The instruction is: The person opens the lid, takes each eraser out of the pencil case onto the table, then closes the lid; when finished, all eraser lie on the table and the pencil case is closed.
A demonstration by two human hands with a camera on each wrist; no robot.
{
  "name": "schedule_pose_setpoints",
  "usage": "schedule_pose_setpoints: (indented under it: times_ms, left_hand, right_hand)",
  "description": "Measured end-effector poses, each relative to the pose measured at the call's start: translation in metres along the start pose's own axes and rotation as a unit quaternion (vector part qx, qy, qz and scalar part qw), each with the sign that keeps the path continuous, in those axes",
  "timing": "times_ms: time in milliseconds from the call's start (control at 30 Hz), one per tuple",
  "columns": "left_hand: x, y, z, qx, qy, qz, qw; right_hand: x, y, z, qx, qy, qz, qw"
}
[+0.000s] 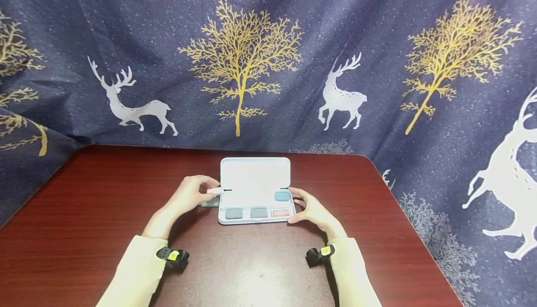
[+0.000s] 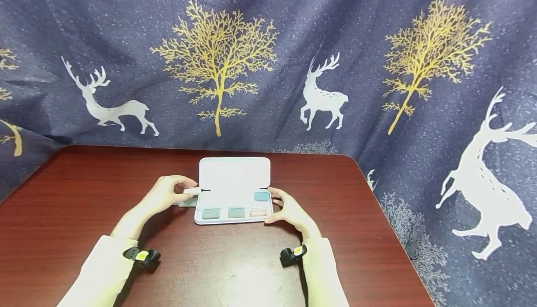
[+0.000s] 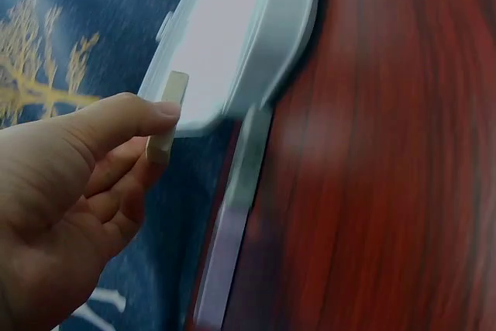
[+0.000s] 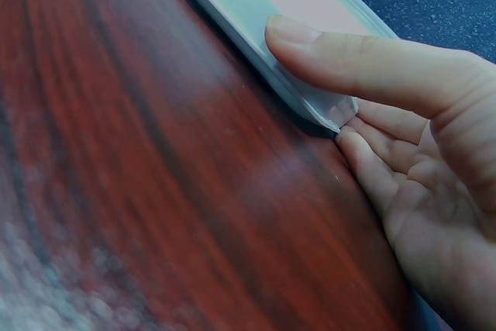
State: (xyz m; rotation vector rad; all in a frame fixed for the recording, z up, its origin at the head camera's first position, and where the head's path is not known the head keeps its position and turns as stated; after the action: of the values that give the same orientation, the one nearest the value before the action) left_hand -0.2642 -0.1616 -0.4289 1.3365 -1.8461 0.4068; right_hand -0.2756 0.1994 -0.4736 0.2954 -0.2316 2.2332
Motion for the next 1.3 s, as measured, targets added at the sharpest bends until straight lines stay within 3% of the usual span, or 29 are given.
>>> schedule_pose_setpoints:
  times_ms: [267,667,967,1300]
  left_hand:
    - [0.022,-0.019,0.022,0.021,-0.002,-0.004,0.9998]
    - [0.042,-0.036,0.045,0.037,-0.014,0.009,0.9992]
    - [0.050,-0.045,0.058,0.095,-0.010,0.011,0.9954]
    - [0.054,-0.054,0.069,0.111,-0.015,0.019,0.9936]
  right_hand:
    - [0.000,-0.001,0.002,-0.003,0.000,0.001,1.0000]
    - [-0.001,-0.001,0.003,0.004,-0.006,-0.001,1.0000]
    - [0.000,0.000,0.002,0.007,-0.006,0.001,1.0000]
    - [0.000,0.000,0.001,0.010,-0.005,0.003,0.9999]
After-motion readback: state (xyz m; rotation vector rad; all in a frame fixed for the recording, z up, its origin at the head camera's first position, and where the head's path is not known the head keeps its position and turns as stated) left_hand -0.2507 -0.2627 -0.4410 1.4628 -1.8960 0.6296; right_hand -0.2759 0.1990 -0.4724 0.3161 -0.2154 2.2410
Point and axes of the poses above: each hand's wrist, its own y-axis towards the middle knuckle, its own x-axis out of the back of the hand, z = x × y, the point moved 2 cm from there along y, towards the middle knuckle, and after that the axes turned 10 degrees about z, right-handed, at the moved point
